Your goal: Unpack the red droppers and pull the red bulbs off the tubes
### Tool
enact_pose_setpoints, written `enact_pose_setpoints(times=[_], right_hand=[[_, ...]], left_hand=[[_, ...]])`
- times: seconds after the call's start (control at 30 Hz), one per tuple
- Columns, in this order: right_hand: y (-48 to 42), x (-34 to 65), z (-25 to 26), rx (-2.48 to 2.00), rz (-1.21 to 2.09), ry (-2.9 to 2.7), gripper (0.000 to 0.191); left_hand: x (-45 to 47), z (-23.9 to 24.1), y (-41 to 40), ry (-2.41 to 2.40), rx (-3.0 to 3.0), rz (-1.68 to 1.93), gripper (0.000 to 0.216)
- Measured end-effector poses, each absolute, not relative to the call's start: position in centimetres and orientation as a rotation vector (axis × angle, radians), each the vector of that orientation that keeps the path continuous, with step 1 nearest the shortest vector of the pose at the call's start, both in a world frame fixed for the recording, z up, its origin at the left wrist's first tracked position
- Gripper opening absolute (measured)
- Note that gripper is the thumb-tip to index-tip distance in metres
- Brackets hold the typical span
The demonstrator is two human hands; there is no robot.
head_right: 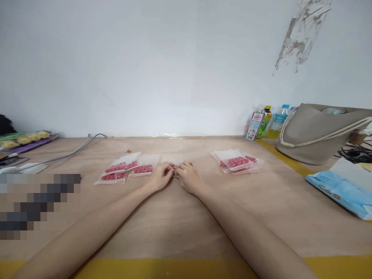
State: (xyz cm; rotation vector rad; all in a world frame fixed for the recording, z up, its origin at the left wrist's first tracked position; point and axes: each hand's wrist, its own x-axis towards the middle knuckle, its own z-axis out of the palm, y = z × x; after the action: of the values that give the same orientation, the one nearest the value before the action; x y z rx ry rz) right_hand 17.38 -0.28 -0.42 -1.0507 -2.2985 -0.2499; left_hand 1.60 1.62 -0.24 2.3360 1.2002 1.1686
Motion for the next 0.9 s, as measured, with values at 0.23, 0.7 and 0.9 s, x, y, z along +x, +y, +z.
enact_pose_setpoints(times=[0.23,0.7,0.9], right_hand=[[-1.0,18.1,0.2,-0.87,0.042,-2.347,0.005],[1.7,21.9,-1.3,-1.286,-0.008,-1.933,0.018],[0.8,21.9,-0.1,-1.189,0.185,-2.218,0.017]], left_hand=[[0.7,-0.2,2.0,1.374,2.155,1.405,0.018],[0.5,0.0,0.5,1.263,2.63,0.951,0.036],[0.1,-0.3,0.6,1.295,2.641,0.97,0.034]])
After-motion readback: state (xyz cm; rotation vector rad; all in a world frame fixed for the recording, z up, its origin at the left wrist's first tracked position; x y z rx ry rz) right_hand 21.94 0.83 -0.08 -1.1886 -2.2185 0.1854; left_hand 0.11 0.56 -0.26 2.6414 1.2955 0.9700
